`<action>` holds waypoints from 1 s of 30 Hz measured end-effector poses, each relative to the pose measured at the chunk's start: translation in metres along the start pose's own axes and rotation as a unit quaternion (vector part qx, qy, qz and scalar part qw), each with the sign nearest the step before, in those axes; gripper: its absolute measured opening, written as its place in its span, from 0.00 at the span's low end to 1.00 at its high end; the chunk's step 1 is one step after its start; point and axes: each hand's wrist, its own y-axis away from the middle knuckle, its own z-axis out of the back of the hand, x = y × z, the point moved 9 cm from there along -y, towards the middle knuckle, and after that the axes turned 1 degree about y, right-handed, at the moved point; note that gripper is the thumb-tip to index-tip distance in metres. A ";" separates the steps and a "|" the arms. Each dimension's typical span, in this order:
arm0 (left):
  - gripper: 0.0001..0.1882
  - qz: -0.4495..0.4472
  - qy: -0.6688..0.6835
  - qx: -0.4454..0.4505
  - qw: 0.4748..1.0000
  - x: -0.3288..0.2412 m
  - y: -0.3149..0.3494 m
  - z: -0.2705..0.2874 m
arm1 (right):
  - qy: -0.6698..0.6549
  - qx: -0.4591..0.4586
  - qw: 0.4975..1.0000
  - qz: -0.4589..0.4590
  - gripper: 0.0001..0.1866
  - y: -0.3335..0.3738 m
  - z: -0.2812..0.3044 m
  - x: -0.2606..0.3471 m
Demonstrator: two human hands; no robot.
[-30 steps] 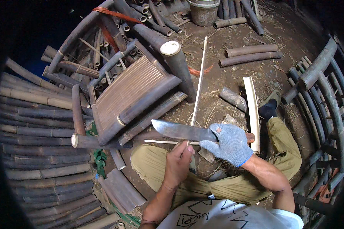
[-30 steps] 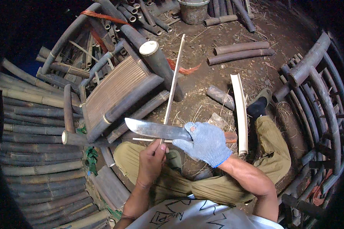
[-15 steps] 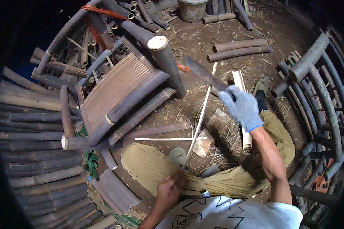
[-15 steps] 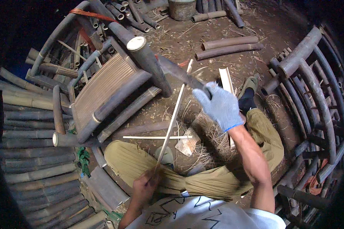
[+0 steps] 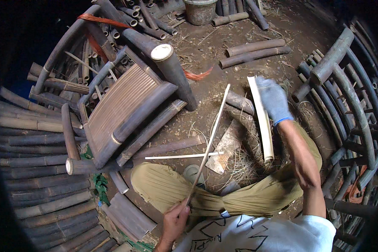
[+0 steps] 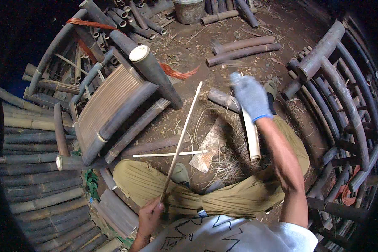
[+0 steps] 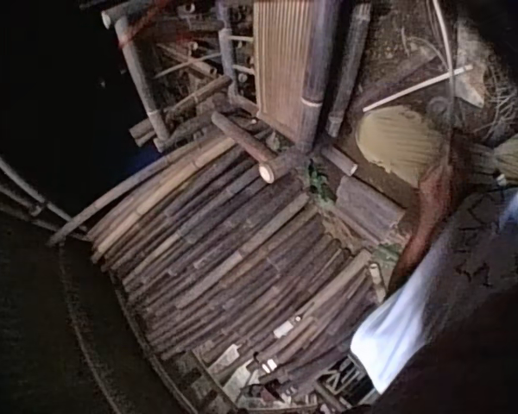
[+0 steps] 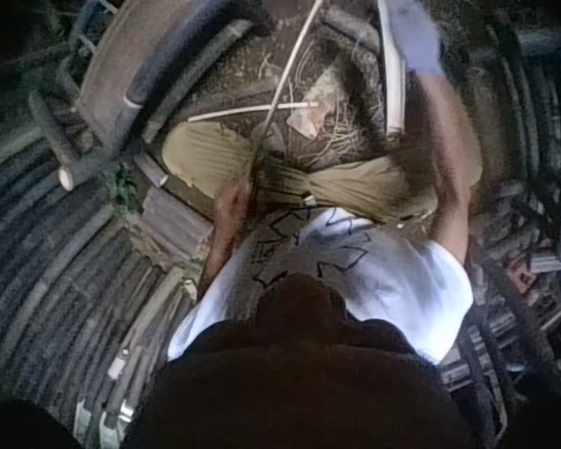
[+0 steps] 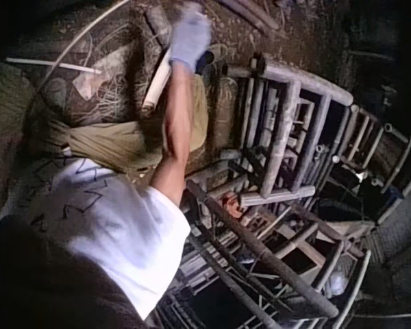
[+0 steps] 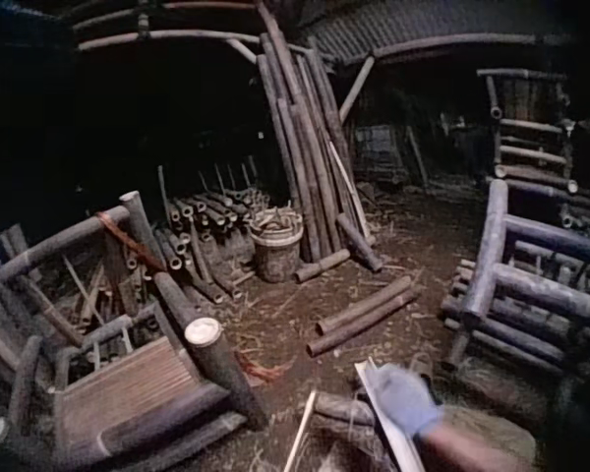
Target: The person shaves bamboo strips using a machete and fits them into the seat of a bamboo chair frame.
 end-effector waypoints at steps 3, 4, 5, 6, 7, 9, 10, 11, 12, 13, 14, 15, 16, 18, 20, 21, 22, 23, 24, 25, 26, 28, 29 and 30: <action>0.20 0.084 0.092 0.010 0.992 0.035 0.010 -0.002 | -0.201 0.028 0.973 -0.108 0.26 0.009 0.034 0.030; 0.20 0.120 0.149 0.013 0.981 0.039 -0.003 -0.007 | -0.207 0.049 0.974 -0.078 0.24 0.020 0.034 0.059; 0.20 0.135 0.206 0.013 0.969 0.033 -0.028 -0.010 | -0.215 0.075 0.973 -0.047 0.20 0.037 0.042 0.090; 0.18 0.116 0.241 -0.002 0.964 0.010 -0.057 -0.011 | -0.234 0.073 0.969 -0.015 0.20 0.052 0.042 0.111; 0.17 0.108 0.266 -0.015 0.958 -0.011 -0.077 -0.013 | -0.277 0.095 0.956 0.010 0.20 0.066 0.044 0.133; 0.16 0.101 0.305 -0.031 0.946 -0.044 -0.109 -0.017 | -0.281 0.132 0.949 0.047 0.24 0.092 0.043 0.160; 0.16 0.102 0.320 -0.023 0.942 -0.050 -0.119 -0.022 | -0.271 0.126 0.951 0.078 0.25 0.102 0.044 0.167; 0.16 0.107 0.315 -0.015 0.943 -0.047 -0.119 -0.027 | -0.259 0.125 0.953 0.092 0.25 0.108 0.047 0.176; 0.16 0.112 0.309 -0.008 0.944 -0.043 -0.120 -0.031 | -0.248 0.125 0.955 0.106 0.25 0.111 0.049 0.183; 0.16 0.118 0.304 -0.001 0.945 -0.040 -0.120 -0.035 | -0.249 0.136 0.954 0.094 0.25 0.112 0.041 0.182; 0.17 0.118 0.292 -0.005 0.949 -0.041 -0.119 -0.036 | -0.248 0.129 0.956 0.086 0.25 0.112 0.041 0.179; 0.17 0.119 0.280 -0.010 0.953 -0.044 -0.118 -0.037 | -0.246 0.122 0.958 0.079 0.25 0.111 0.041 0.177; 0.19 0.120 0.268 -0.015 0.956 -0.046 -0.117 -0.036 | -0.245 0.115 0.960 0.072 0.25 0.109 0.041 0.174; 0.20 0.133 0.299 0.005 0.945 -0.050 -0.107 -0.039 | -0.250 0.119 0.960 0.040 0.25 0.103 0.033 0.162; 0.24 0.080 0.251 0.014 0.965 -0.050 -0.099 -0.036 | -0.243 0.105 0.964 0.002 0.24 0.094 0.025 0.146; 0.25 0.020 0.184 0.014 0.983 -0.047 -0.094 -0.036 | -0.234 0.090 0.968 -0.022 0.24 0.088 0.023 0.135; 0.25 -0.011 0.136 0.018 0.991 -0.047 -0.085 -0.035 | -0.224 0.074 0.971 -0.046 0.24 0.082 0.023 0.124; 0.26 -0.045 0.090 0.021 0.995 -0.046 -0.077 -0.036 | -0.212 0.060 0.975 -0.038 0.24 0.074 0.028 0.118; 0.26 -0.047 0.064 0.028 0.996 -0.040 -0.065 -0.036 | -0.188 0.064 0.978 -0.061 0.23 0.070 0.027 0.108; 0.26 -0.050 0.038 0.035 0.997 -0.037 -0.057 -0.035 | -0.170 0.054 0.982 -0.061 0.23 0.064 0.028 0.100; 0.26 -0.001 0.098 0.045 0.994 -0.029 -0.052 -0.035 | -0.150 0.042 0.986 -0.060 0.23 0.059 0.029 0.091; 0.25 0.105 0.213 0.062 0.970 -0.016 -0.038 -0.036 | -0.131 -0.009 0.990 -0.042 0.23 0.050 0.028 0.070; 0.25 0.119 0.245 0.063 0.960 -0.011 -0.032 -0.034 | -0.118 -0.003 0.992 -0.037 0.24 0.047 0.030 0.068; 0.25 0.134 0.278 0.064 0.949 -0.005 -0.026 -0.031 | -0.104 0.003 0.994 -0.032 0.25 0.045 0.034 0.067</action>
